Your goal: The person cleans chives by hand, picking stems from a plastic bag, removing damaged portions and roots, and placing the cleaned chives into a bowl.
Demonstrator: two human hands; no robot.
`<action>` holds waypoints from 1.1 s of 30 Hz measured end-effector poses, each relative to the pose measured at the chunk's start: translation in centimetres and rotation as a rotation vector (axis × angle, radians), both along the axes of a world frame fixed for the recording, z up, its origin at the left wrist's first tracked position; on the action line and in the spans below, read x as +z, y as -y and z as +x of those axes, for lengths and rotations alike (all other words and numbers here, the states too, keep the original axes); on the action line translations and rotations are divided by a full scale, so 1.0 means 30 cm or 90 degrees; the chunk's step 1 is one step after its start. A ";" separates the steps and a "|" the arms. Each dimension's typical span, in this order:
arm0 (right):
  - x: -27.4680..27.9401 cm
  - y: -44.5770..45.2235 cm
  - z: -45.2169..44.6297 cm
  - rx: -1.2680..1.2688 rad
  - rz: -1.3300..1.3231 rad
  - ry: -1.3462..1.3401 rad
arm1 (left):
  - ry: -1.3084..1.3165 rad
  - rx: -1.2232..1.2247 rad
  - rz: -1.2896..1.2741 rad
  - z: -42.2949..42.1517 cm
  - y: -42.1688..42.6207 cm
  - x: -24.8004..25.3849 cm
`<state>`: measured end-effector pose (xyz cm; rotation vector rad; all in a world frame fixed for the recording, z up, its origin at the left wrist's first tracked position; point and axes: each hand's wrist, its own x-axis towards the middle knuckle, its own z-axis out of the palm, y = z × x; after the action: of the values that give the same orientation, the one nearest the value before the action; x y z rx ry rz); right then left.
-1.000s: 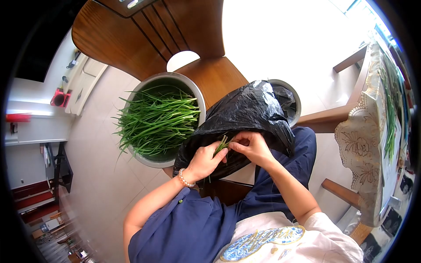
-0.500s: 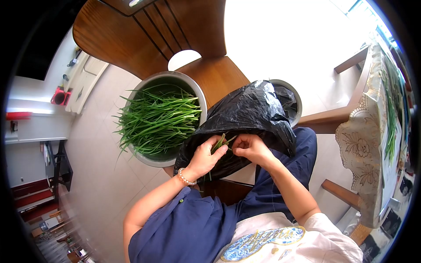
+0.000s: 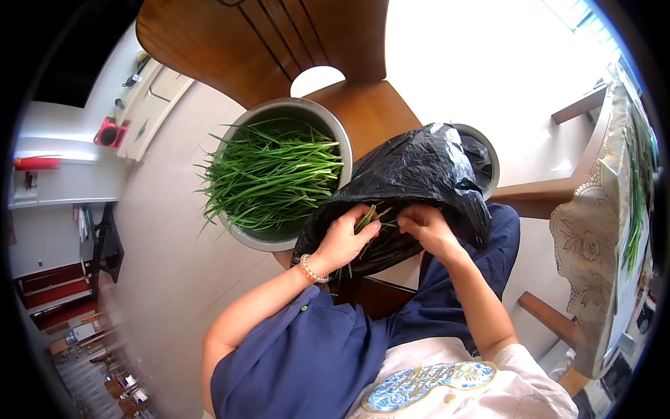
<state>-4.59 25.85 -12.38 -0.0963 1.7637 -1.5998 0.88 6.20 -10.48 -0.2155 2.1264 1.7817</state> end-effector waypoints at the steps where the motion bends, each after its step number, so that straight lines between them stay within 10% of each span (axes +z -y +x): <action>1: -0.016 -0.009 -0.004 -0.004 0.041 -0.043 | 0.002 0.001 -0.013 0.000 0.002 0.001; 14: -0.076 -0.116 -0.050 -0.222 0.167 -0.031 | 0.038 0.019 0.011 -0.005 0.018 0.009; 22: 0.038 0.019 0.024 -0.067 -0.049 -0.012 | 0.042 0.026 0.064 -0.008 -0.003 0.018; 33: 0.012 0.030 0.023 -0.060 0.111 -0.117 | 0.105 0.115 0.180 -0.005 0.018 0.010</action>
<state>-3.89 24.95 -12.01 -0.0797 2.0693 -1.5350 0.74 5.65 -10.19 -0.4738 1.7662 2.0624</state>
